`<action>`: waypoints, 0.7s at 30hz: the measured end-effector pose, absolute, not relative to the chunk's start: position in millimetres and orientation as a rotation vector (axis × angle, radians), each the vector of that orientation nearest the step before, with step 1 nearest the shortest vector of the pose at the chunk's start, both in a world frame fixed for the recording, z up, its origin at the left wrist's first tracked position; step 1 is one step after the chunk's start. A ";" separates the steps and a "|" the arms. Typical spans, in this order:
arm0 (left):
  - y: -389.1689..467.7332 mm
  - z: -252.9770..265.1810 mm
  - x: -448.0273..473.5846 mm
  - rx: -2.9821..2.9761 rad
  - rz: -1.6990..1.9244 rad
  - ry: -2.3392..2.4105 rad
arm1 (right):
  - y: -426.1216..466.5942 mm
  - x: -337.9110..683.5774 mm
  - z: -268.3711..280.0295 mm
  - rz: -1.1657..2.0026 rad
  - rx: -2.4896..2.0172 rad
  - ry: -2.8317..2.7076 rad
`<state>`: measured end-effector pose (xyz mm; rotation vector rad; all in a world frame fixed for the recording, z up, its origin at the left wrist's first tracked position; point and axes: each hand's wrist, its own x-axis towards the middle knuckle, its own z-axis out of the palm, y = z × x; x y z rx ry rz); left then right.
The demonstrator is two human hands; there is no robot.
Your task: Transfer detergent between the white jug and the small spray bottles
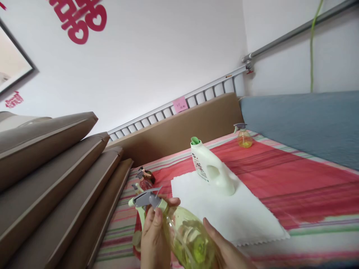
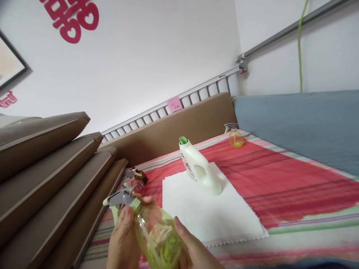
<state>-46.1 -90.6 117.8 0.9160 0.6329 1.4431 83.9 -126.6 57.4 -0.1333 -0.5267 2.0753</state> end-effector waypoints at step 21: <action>-86.5 108.3 -50.6 0.979 1.419 0.665 | -120.3 69.9 63.1 2.140 -0.173 -0.519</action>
